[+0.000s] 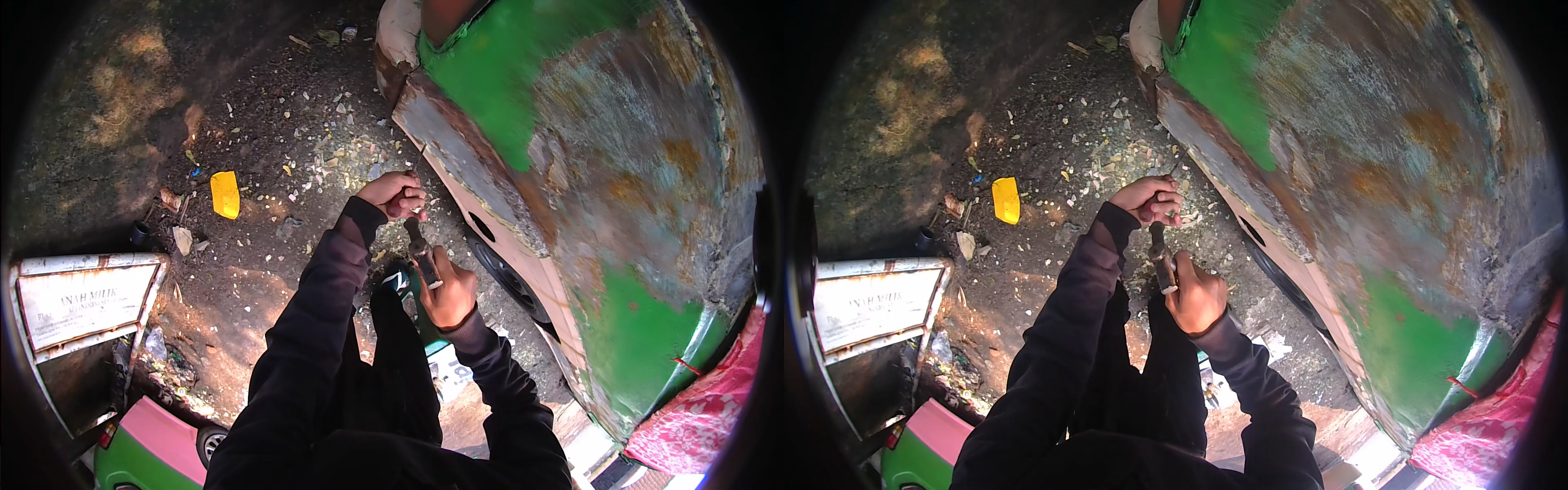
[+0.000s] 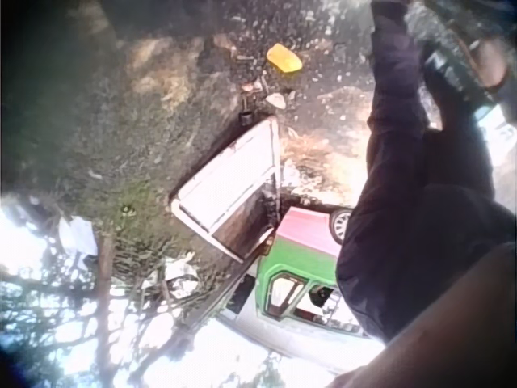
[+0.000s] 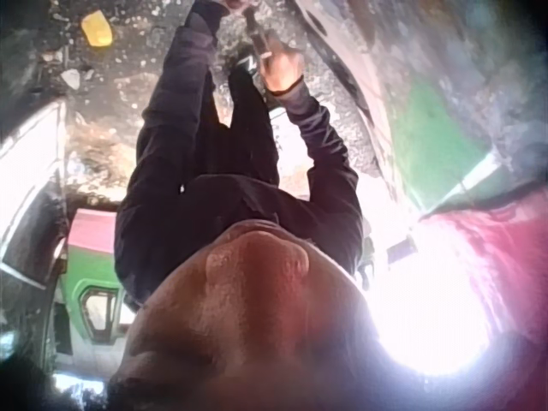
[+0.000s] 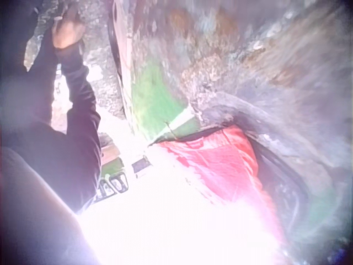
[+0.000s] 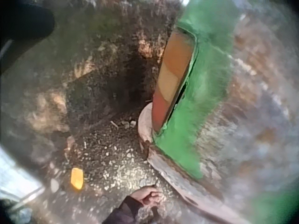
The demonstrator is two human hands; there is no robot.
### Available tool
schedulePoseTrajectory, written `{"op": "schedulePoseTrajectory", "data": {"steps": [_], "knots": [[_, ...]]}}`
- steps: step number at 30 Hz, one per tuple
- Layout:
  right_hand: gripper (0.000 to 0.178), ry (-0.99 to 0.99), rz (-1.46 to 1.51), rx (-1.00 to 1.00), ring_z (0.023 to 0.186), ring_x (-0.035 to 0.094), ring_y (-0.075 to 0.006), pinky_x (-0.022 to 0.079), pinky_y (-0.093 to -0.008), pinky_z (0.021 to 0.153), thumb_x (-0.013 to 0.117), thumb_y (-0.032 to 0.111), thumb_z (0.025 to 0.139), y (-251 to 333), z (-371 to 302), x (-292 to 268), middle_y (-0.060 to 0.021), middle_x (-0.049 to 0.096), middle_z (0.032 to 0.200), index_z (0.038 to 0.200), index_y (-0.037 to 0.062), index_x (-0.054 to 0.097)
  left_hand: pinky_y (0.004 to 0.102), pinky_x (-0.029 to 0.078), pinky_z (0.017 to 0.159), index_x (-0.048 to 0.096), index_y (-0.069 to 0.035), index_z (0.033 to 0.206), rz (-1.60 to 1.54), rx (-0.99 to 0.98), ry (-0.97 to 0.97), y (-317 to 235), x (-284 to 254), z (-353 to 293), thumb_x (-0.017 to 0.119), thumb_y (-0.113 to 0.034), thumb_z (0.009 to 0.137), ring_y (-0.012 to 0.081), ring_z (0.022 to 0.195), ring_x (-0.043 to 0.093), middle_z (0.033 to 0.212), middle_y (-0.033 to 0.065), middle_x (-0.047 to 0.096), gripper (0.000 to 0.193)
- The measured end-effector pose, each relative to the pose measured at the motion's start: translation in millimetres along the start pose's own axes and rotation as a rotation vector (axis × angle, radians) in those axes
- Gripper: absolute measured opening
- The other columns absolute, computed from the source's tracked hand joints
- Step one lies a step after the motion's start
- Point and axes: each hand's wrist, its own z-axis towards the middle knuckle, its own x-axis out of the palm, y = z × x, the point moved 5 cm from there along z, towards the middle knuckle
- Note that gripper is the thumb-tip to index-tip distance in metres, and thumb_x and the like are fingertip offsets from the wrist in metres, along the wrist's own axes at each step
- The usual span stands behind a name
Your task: The person uses a hammer and a chisel to chip away rust and loose paint from the side panel of a green vehicle. The person repeatedly strikes the chisel to remove material along the lower edge of the panel.
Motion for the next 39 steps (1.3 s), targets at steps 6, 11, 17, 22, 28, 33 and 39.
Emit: {"op": "schedulePoseTrajectory", "data": {"steps": [6, 11, 17, 22, 28, 33, 39], "knots": [[0.021, 0.002, -0.066, -0.142, 0.052, 0.058, -0.0310, 0.045, -0.0393, 0.047, 0.066, 0.013, 0.075, 41.0, 7.3, 4.1, -0.0124, 0.055, 0.063, 0.086, 0.0052, 0.049, 0.0410, 0.047, 0.076, 0.043, -0.012, 0.072, -0.034, -0.047, 0.034, -3.6, -5.8, 1.7, 0.045, -0.008, 0.090, 0.0064, 0.043, 0.037, 0.057, -0.0051, 0.036, 0.019], [0.016, 0.077, -0.237, -0.063, 0.051, 0.057, -0.0317, 0.045, -0.0390, 0.046, 0.061, 0.011, 0.077, 0.9, 25.0, 36.9, -0.0120, 0.055, 0.064, 0.087, 0.0047, 0.051, 0.0401, 0.047, 0.077, 0.041, -0.010, 0.070, 0.014, -0.042, 0.065, -9.4, -8.1, 12.8, 0.042, -0.005, 0.090, 0.0065, 0.044, 0.037, 0.057, -0.0045, 0.035, 0.021], [0.025, 0.030, -0.194, -0.217, 0.057, 0.059, -0.0235, 0.047, -0.0334, 0.049, 0.068, 0.020, 0.074, 50.0, 15.7, 9.5, -0.0066, 0.053, 0.068, 0.084, 0.0063, 0.050, 0.0416, 0.046, 0.079, 0.041, -0.011, 0.070, -0.064, -0.060, 0.026, -18.3, -8.8, -2.6, 0.042, -0.003, 0.090, 0.0067, 0.044, 0.036, 0.057, -0.0045, 0.036, 0.021], [0.021, 0.037, -0.293, -0.098, 0.047, 0.057, -0.0288, 0.045, -0.0369, 0.041, 0.057, 0.023, 0.087, 13.4, 42.1, 28.6, -0.0104, 0.055, 0.060, 0.081, 0.0058, 0.047, 0.0418, 0.046, 0.080, 0.040, -0.011, 0.069, -0.005, -0.109, 0.107, -24.5, -3.2, 7.1, 0.043, -0.004, 0.090, 0.0067, 0.045, 0.037, 0.057, -0.0048, 0.035, 0.022], [0.022, 0.012, -0.128, -0.211, 0.057, 0.059, -0.0269, 0.047, -0.0363, 0.049, 0.066, 0.017, 0.074, 59.6, 18.5, 11.5, -0.0080, 0.054, 0.068, 0.083, 0.0064, 0.049, 0.0401, 0.044, 0.076, 0.038, -0.010, 0.066, -0.119, -0.077, 0.009, -16.7, -5.2, 3.4, 0.040, -0.003, 0.089, 0.0080, 0.046, 0.036, 0.059, -0.0021, 0.035, 0.025], [0.018, 0.003, -0.331, -0.086, 0.048, 0.056, -0.0295, 0.045, -0.0375, 0.043, 0.059, 0.019, 0.084, 8.1, 39.9, 27.1, -0.0104, 0.054, 0.061, 0.079, 0.0058, 0.048, 0.0417, 0.045, 0.079, 0.036, -0.009, 0.062, -0.077, -0.081, -0.027, -23.5, 8.8, 18.5, 0.037, -0.005, 0.090, 0.0118, 0.049, 0.036, 0.054, 0.0003, 0.036, 0.028], [0.021, -0.100, -0.097, -0.255, 0.053, 0.057, -0.0287, 0.045, -0.0357, 0.047, 0.064, 0.010, 0.071, 58.4, 13.7, -4.3, -0.0097, 0.055, 0.061, 0.086, 0.0032, 0.052, 0.0426, 0.045, 0.082, 0.035, -0.008, 0.060, -0.145, -0.078, -0.085, -24.1, 5.8, 14.2, 0.033, -0.006, 0.091, 0.0140, 0.050, 0.037, 0.050, 0.0030, 0.035, 0.031]]}}
